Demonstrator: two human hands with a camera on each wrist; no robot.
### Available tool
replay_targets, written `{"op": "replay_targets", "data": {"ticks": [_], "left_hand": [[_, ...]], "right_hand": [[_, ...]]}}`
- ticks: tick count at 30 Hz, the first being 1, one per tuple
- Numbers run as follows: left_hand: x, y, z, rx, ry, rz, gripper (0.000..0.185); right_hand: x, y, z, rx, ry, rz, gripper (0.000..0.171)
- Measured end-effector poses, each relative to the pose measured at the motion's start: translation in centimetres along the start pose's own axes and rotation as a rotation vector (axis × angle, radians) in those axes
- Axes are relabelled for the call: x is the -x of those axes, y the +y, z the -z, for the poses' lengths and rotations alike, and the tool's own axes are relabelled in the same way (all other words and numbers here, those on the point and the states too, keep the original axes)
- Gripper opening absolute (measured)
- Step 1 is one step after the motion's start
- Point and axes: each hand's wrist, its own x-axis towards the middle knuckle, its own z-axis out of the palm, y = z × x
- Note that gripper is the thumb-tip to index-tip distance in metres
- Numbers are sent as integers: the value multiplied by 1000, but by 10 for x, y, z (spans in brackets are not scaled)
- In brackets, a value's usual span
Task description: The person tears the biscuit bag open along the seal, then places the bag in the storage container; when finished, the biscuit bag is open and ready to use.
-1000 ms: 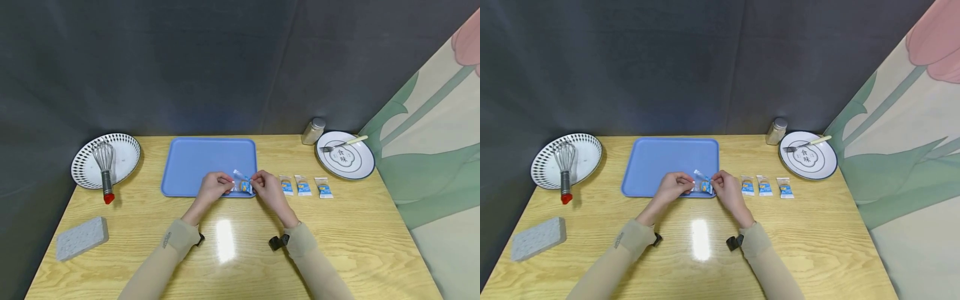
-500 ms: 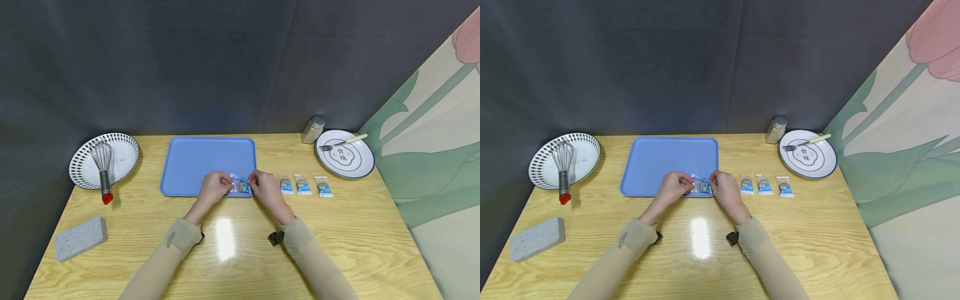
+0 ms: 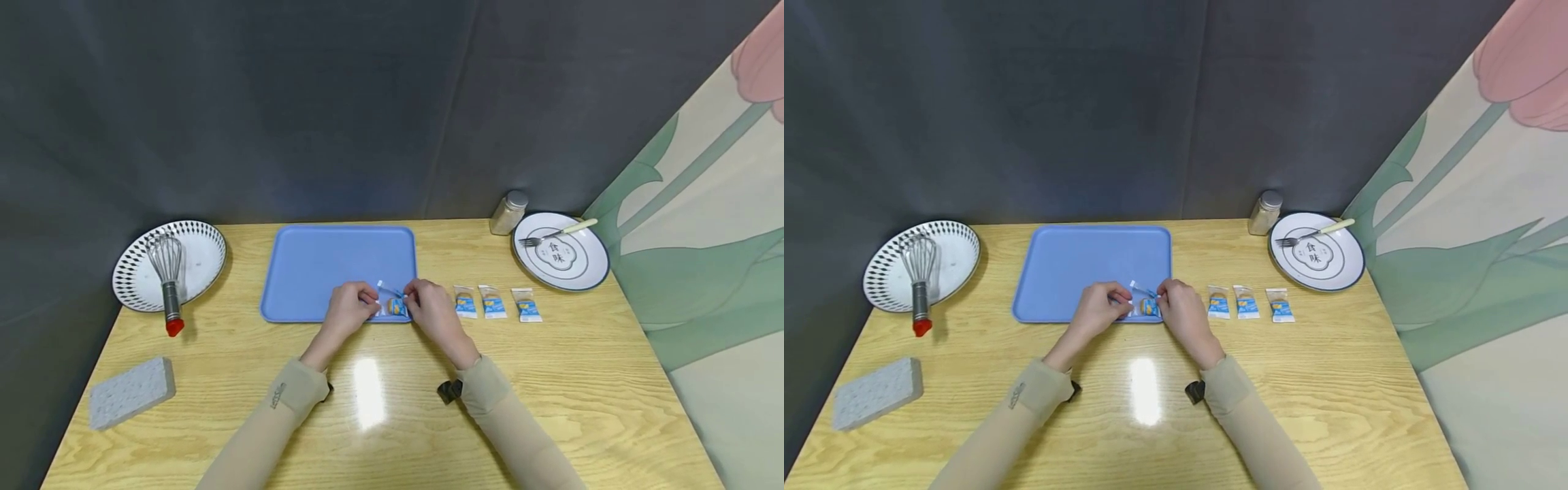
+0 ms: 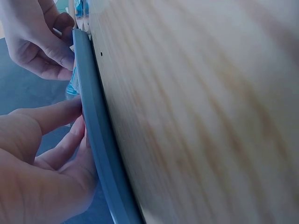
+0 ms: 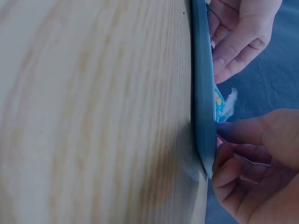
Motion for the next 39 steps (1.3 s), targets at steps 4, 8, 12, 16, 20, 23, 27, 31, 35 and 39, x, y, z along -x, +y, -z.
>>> {"op": "replay_targets", "data": {"ticks": [4,8,12,16,20,23,27,31,35,39], "left_hand": [[1,-1,0,-5,1,-5,8],[2,-1,0,-6,9,-17,8],[5,-2,-1,5,13,-23,8],[7,-4,0,22,28,-24,6],[9,-3,1,20,63,-39,5],[9,0,1,19,88,-54,6],[8,9,1,45,110,-69,7],[7,23,-2,69,126,-110,9],[5,34,-9,81,133,-158,10],[3,44,-19,97,120,-184,11]], "right_hand": [[1,0,0,0,3,-1,4],[3,0,0,-6,17,17,3],[6,1,2,-32,32,36,4],[9,2,8,-82,56,41,7],[14,5,19,-119,90,20,10],[18,8,28,-124,135,5,9],[24,12,40,-143,177,-27,10],[30,14,51,-176,185,-82,14],[35,19,59,-188,218,-111,15],[40,26,64,-194,242,-147,16]]}}
